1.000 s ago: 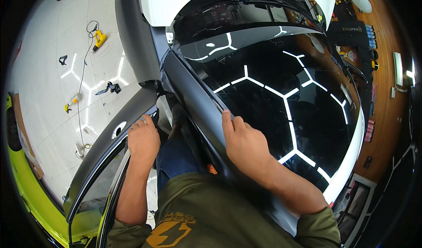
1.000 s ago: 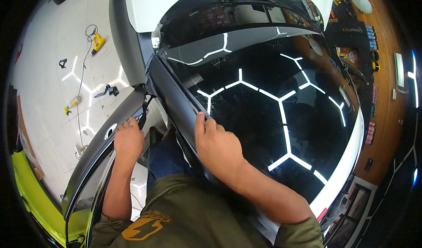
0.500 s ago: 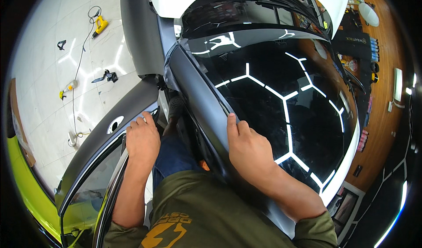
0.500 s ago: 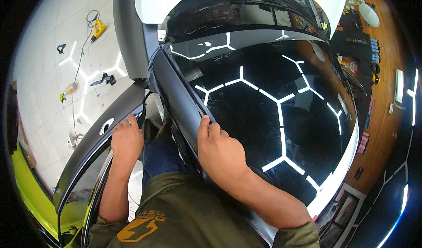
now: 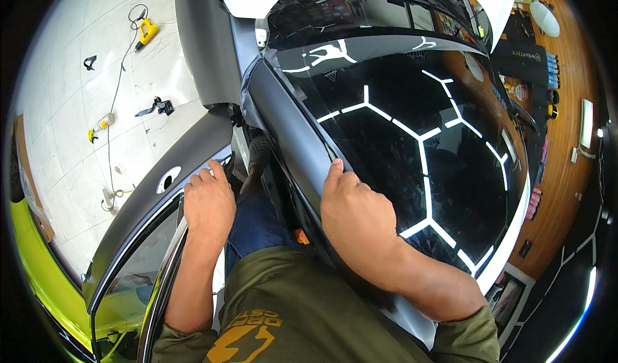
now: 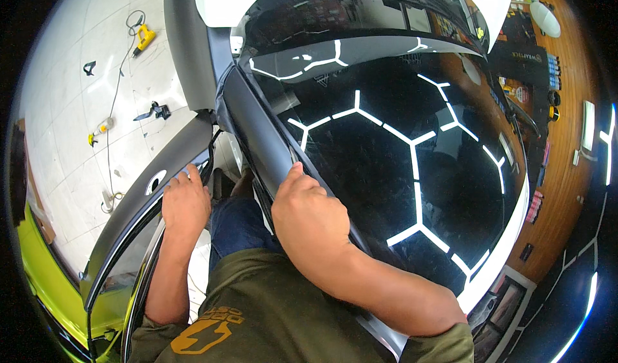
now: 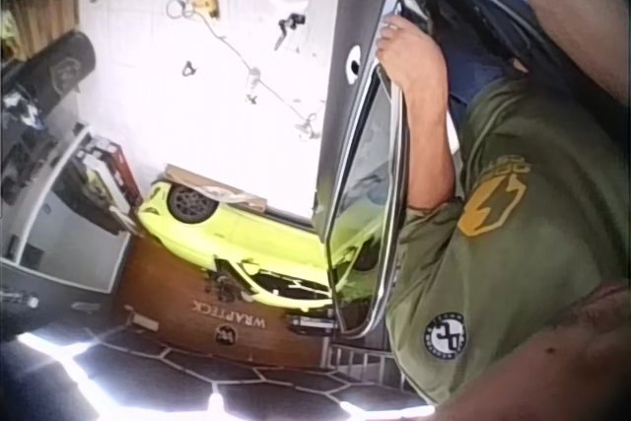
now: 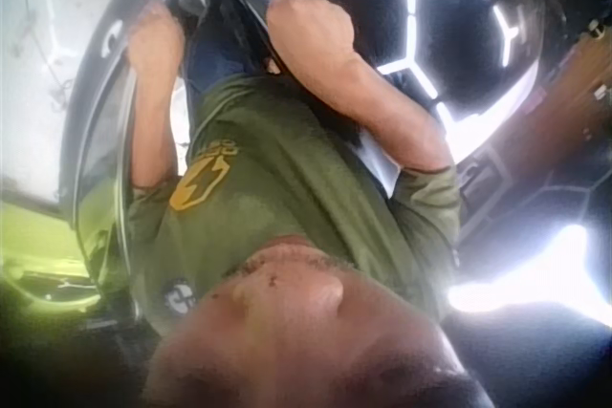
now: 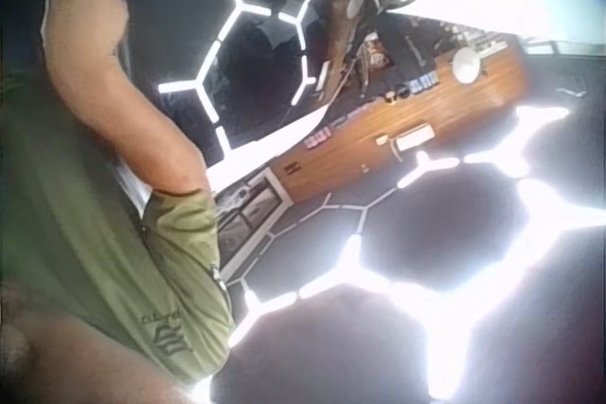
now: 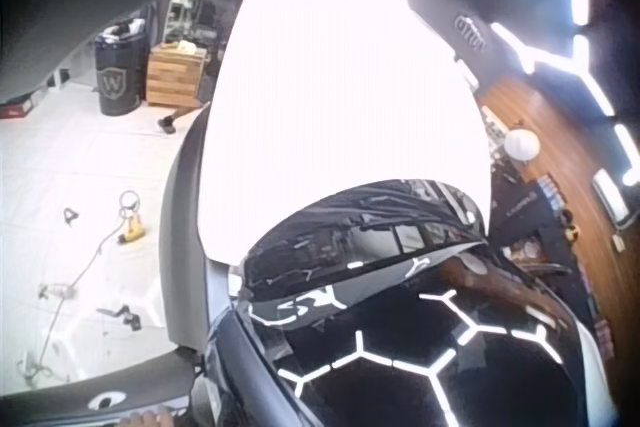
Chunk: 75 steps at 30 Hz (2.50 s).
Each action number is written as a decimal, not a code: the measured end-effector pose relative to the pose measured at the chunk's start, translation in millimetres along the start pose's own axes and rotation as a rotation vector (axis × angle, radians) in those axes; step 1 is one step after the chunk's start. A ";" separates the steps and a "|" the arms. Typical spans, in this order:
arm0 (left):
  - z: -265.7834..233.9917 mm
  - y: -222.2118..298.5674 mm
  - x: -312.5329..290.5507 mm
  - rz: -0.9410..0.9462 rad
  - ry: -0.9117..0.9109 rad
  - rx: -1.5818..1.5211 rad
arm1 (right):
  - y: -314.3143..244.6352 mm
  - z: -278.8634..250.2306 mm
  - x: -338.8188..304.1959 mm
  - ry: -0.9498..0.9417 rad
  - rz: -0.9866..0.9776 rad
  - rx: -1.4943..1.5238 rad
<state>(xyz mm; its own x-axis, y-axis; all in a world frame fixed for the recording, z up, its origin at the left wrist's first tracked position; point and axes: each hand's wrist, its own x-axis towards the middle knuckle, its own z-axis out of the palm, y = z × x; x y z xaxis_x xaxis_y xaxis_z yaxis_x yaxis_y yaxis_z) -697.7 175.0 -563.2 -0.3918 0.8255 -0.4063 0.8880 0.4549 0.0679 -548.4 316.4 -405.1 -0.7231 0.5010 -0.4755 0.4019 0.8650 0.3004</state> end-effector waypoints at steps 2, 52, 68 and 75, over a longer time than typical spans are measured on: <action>-2.2 0.5 0.3 -0.001 -0.012 0.003 | -3.6 -1.3 3.8 0.035 0.006 -0.052; -0.6 -0.4 1.5 0.007 -0.061 -0.009 | 37.4 -1.7 -64.4 -0.120 -0.038 0.202; 1.3 -0.8 2.4 0.016 -0.027 -0.010 | 42.9 3.5 -76.1 -0.090 -0.015 0.265; 4.1 -1.4 0.4 0.016 -0.030 0.000 | 53.2 2.7 -85.5 0.172 0.076 0.471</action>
<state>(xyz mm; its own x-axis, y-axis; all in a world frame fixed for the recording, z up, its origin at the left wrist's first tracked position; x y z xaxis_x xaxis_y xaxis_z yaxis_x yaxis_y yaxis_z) -698.2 173.3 -567.2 -0.3707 0.8221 -0.4321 0.8938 0.4422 0.0746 -463.7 319.6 -350.7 -0.7482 0.5856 -0.3119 0.6379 0.7642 -0.0953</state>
